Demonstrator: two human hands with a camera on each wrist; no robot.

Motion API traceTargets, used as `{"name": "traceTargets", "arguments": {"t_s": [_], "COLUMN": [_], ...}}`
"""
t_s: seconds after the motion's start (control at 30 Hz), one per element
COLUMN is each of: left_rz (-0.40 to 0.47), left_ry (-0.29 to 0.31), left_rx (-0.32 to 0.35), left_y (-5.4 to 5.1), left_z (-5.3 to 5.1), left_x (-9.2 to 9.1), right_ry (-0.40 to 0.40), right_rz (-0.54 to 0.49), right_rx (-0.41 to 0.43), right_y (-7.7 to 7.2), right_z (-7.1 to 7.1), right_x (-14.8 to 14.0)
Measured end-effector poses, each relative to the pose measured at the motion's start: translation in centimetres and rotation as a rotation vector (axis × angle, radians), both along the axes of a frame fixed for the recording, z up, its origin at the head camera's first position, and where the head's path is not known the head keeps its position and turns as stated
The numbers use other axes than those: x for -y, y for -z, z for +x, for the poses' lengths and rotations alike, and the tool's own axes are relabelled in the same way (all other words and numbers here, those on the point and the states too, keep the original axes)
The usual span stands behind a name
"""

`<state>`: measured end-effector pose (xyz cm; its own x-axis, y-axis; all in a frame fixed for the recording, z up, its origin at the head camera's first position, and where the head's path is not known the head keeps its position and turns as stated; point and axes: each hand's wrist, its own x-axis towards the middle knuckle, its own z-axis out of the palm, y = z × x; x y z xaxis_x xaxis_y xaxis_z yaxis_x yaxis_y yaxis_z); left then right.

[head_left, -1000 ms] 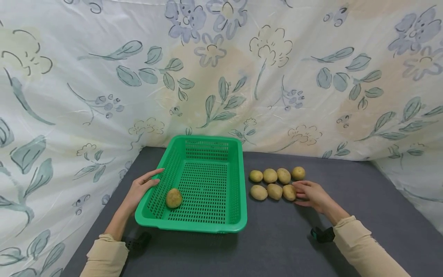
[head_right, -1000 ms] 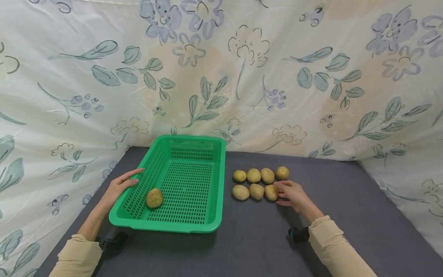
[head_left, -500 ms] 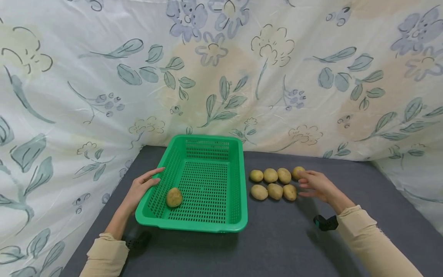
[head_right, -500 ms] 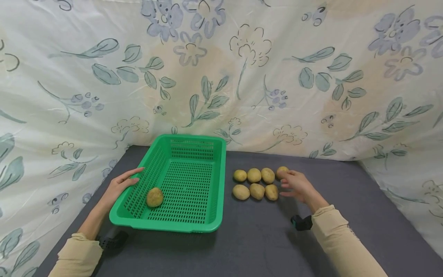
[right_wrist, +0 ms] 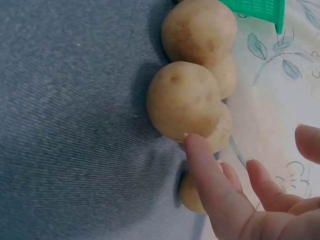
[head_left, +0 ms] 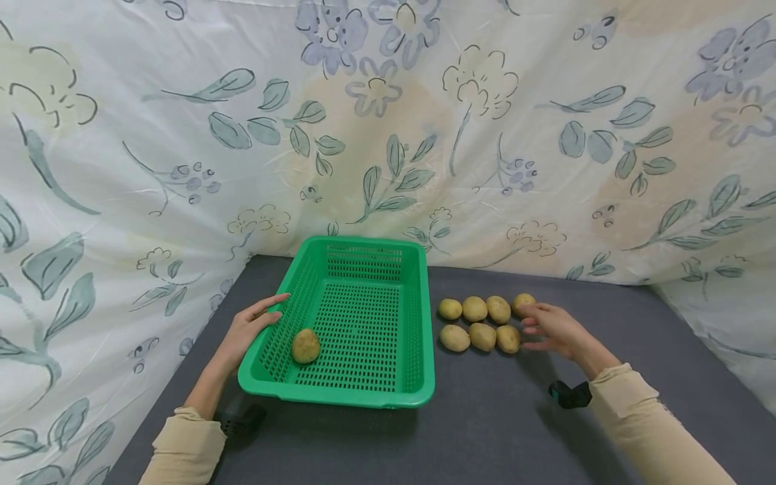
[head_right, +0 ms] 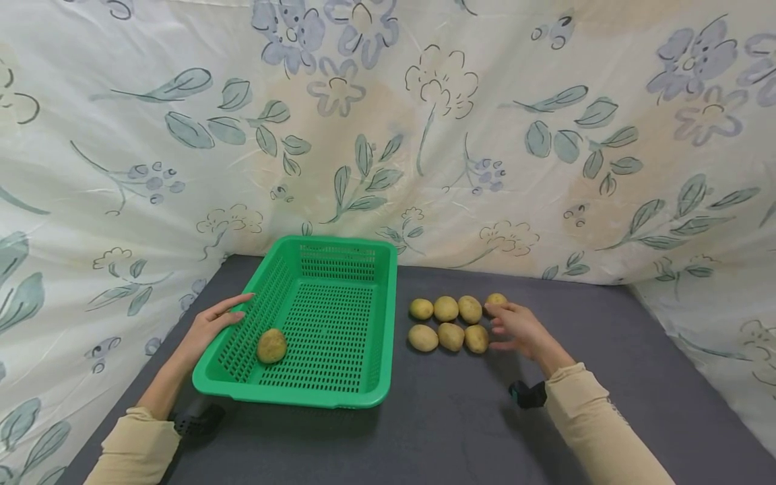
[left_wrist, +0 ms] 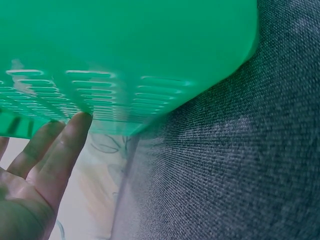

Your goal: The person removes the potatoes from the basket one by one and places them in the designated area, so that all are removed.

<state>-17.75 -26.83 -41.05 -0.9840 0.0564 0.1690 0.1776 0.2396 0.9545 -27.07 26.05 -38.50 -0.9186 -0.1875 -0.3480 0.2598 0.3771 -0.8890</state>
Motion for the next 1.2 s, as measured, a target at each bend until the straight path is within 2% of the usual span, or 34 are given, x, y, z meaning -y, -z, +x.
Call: {"name": "traceTargets", "arguments": {"t_s": [0.27, 0.6, 0.8, 1.0, 1.2], "left_rz": [0.002, 0.006, -0.003, 0.022, 0.019], "left_ry": [-0.002, 0.002, 0.007, 0.006, 0.002], "left_rx": [-0.002, -0.003, -0.016, -0.004, -0.001], "left_y": [0.0, 0.2, 0.2, 0.2, 0.2], "left_z": [0.0, -0.1, -0.2, -0.2, -0.2], "left_x": [0.0, 0.1, 0.0, 0.0, 0.0], "right_ry": [0.007, -0.04, -0.097, -0.144, -0.15], "right_rz": [-0.012, -0.006, -0.036, -0.075, -0.146], "right_rx": [-0.004, -0.036, -0.051, -0.065, -0.037], "right_y": [-1.5, -3.4, -4.3, -5.0, -5.3], "right_z": [-0.6, -1.4, -1.3, -1.4, -1.7], "right_x": [0.4, 1.4, 2.2, 3.4, 4.8]}}
